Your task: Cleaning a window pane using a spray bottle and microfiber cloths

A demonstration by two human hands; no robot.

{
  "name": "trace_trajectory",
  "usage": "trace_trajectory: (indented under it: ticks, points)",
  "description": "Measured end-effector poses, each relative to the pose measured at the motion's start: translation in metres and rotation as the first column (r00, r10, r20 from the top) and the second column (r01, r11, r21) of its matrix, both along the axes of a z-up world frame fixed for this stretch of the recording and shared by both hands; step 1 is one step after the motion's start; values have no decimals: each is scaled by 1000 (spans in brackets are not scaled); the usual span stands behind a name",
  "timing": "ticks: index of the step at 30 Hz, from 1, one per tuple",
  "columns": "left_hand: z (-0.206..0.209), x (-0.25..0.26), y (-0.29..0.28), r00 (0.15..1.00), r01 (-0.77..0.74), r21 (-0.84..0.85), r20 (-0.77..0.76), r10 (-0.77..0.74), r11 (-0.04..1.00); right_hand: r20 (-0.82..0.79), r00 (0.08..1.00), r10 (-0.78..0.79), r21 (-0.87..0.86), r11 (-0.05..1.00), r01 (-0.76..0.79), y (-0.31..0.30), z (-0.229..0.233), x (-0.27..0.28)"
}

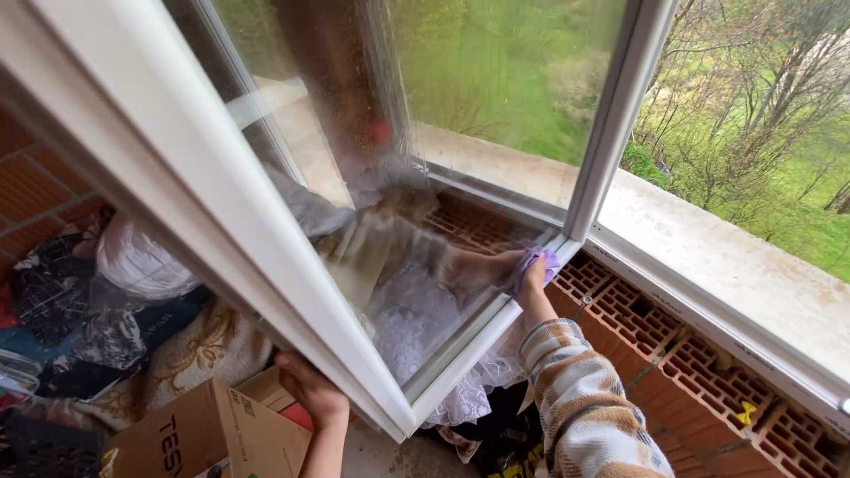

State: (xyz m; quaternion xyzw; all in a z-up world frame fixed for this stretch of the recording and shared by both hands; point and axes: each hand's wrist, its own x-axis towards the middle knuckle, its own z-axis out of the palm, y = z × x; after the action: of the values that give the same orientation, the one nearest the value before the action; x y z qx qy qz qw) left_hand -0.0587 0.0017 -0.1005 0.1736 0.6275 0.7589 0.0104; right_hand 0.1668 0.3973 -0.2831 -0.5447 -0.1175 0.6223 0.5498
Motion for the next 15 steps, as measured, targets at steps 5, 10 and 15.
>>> trace_trajectory:
  ticks: [5, 10, 15]
  points:
    - [0, 2, -7, 947, -172, -268, 221, 235, 948, -143, 989, -46, -131, 991, 28, 20, 35, 23]
    - [2, -3, -13, 971, -197, -270, 80, 226, 942, -7, 995, -104, -129, 986, 102, 64, 25, 45]
    - [-18, -11, -11, 988, -141, -58, 61, 145, 988, 19, 994, -106, -187, 976, 107, 30, 86, 46]
